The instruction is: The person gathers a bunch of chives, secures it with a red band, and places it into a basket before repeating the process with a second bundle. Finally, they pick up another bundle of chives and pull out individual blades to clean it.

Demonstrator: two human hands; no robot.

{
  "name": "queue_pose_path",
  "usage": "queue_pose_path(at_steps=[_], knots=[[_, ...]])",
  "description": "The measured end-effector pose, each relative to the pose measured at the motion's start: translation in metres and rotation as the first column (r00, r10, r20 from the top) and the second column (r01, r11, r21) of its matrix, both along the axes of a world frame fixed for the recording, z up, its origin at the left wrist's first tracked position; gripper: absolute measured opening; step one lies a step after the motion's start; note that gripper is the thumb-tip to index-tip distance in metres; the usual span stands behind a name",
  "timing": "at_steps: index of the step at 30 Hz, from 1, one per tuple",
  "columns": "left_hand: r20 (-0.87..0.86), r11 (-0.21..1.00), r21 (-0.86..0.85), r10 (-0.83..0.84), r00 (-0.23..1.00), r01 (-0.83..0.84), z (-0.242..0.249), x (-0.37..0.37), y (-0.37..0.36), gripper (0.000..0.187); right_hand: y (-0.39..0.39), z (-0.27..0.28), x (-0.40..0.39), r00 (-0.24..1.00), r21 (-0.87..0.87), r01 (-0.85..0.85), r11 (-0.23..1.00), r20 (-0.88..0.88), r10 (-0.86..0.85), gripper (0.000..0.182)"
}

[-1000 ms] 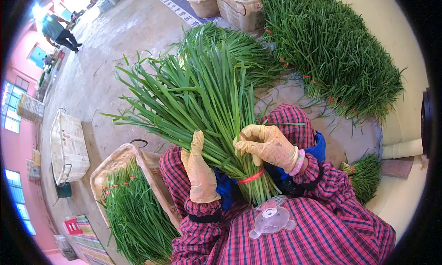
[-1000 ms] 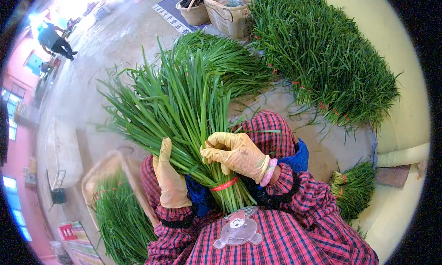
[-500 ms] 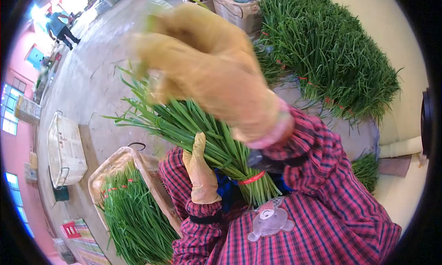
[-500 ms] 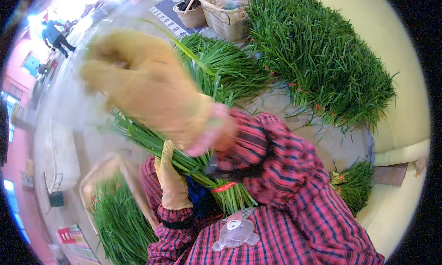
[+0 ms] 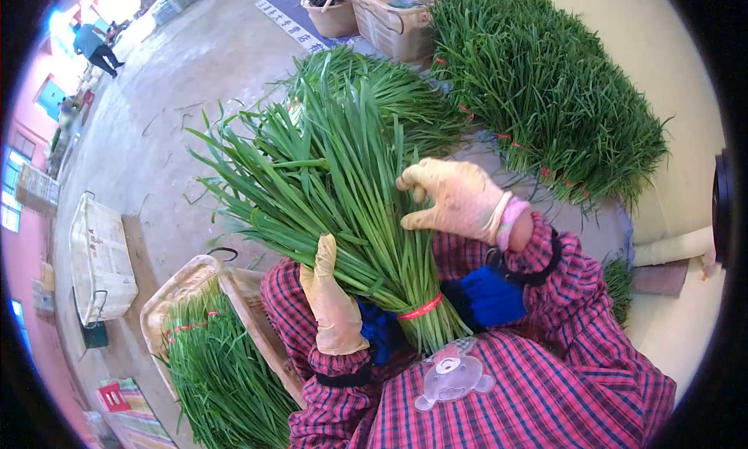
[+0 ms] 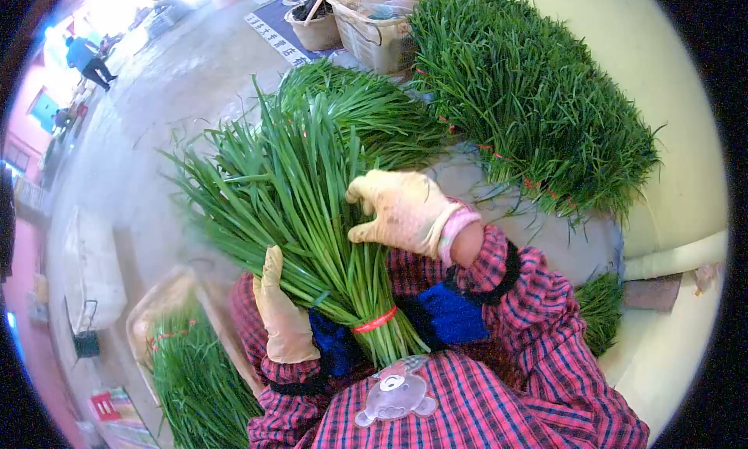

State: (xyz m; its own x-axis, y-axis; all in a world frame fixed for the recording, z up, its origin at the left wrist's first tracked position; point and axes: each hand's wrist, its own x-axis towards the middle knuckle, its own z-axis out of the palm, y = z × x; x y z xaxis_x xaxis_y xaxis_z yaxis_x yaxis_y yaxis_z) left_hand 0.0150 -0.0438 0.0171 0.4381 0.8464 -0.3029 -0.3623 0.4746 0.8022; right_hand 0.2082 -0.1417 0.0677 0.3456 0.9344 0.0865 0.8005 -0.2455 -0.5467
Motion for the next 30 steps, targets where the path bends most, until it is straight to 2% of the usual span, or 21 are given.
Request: queue_pose_path(at_steps=[3, 5, 7, 9, 10, 11, 13, 15, 17, 18, 19, 21, 22, 24, 25, 28, 30], knots=[[-0.021, 1.000, 0.007, -0.006, 1.000, 0.006, -0.005, 0.000, 0.001, 0.037, 0.003, -0.019, -0.009, 0.999, 0.025, -0.001, 1.000, -0.039, 0.002, 0.027], [-0.043, 1.000, 0.010, -0.005, 0.999, 0.006, -0.003, 0.001, 0.002, 0.038, 0.011, -0.027, -0.009, 0.995, 0.189, -0.041, 0.981, -0.079, 0.056, 0.019], [-0.046, 1.000, 0.015, 0.000, 0.999, 0.001, 0.001, 0.002, 0.001, 0.037, 0.015, -0.029, 0.000, 0.988, 0.287, 0.018, 0.958, -0.155, 0.028, 0.011], [-0.044, 1.000, 0.020, 0.010, 0.999, -0.009, 0.005, 0.003, 0.000, 0.037, 0.018, -0.030, 0.014, 0.891, 0.395, 0.246, 0.885, -0.451, -0.046, 0.013], [-0.029, 1.000, 0.003, 0.016, 0.999, -0.016, 0.007, 0.004, 0.001, 0.037, 0.017, -0.029, 0.023, 0.838, 0.397, 0.393, 0.829, -0.527, -0.145, 0.016], [-0.015, 1.000, -0.012, 0.023, 1.000, -0.023, 0.009, 0.005, 0.001, 0.036, 0.017, -0.026, 0.031, 0.656, 0.361, 0.528, 0.769, -0.749, -0.099, 0.014], [-0.012, 1.000, -0.004, 0.009, 1.000, -0.009, 0.012, 0.006, 0.003, 0.035, 0.005, -0.018, 0.043, 0.510, 0.321, 0.607, 0.728, -0.859, -0.047, 0.011], [-0.030, 0.998, 0.022, 0.064, 0.997, -0.064, 0.018, 0.009, 0.002, 0.036, -0.001, -0.016, 0.037, 0.502, 0.365, 0.619, 0.696, -0.865, 0.007, 0.010], [-0.036, 0.997, 0.051, 0.059, 0.998, -0.057, 0.020, 0.010, 0.003, 0.036, -0.011, 0.002, 0.012, 0.527, 0.290, 0.433, 0.854, -0.849, 0.021, 0.010], [-0.041, 0.996, 0.069, 0.053, 0.998, -0.050, 0.022, 0.011, 0.002, 0.036, -0.015, 0.006, -0.002, 0.573, 0.330, 0.297, 0.896, -0.812, 0.109, 0.013], [-0.043, 0.996, 0.080, 0.051, 0.998, -0.048, 0.026, 0.012, 0.000, 0.036, -0.008, -0.002, -0.016, 0.846, 0.546, 0.110, 0.831, -0.490, 0.209, 0.023], [-0.023, 0.991, 0.137, 0.002, 1.000, 0.001, 0.041, 0.016, -0.005, 0.035, -0.017, 0.013, -0.032, 0.988, 0.278, -0.020, 0.960, -0.142, 0.062, 0.038], [-0.031, 0.988, 0.151, 0.008, 0.999, -0.004, 0.044, 0.018, -0.007, 0.035, -0.017, 0.010, -0.033, 0.986, 0.292, -0.024, 0.956, -0.150, 0.070, 0.038], [-0.073, 0.978, 0.207, 0.025, 0.997, -0.009, 0.051, 0.019, -0.007, 0.035, -0.011, 0.000, -0.041, 1.000, 0.450, -0.007, 0.893, 0.030, -0.008, 0.043], [-0.078, 0.977, 0.215, 0.021, 0.997, -0.004, 0.056, 0.020, -0.006, 0.036, -0.012, 0.006, -0.039, 0.999, 0.438, -0.012, 0.899, -0.026, 0.026, 0.036], [-0.082, 0.945, 0.324, 0.085, 0.993, -0.054, 0.077, 0.026, -0.009, 0.036, -0.014, 0.011, -0.037, 1.000, 0.496, 0.020, 0.868, 0.010, -0.029, 0.029], [-0.049, 0.905, 0.421, -0.046, 0.998, 0.063, 0.090, 0.027, -0.006, 0.036, -0.013, 0.027, -0.040, 0.999, 0.495, 0.022, 0.869, 0.023, -0.038, 0.026]])
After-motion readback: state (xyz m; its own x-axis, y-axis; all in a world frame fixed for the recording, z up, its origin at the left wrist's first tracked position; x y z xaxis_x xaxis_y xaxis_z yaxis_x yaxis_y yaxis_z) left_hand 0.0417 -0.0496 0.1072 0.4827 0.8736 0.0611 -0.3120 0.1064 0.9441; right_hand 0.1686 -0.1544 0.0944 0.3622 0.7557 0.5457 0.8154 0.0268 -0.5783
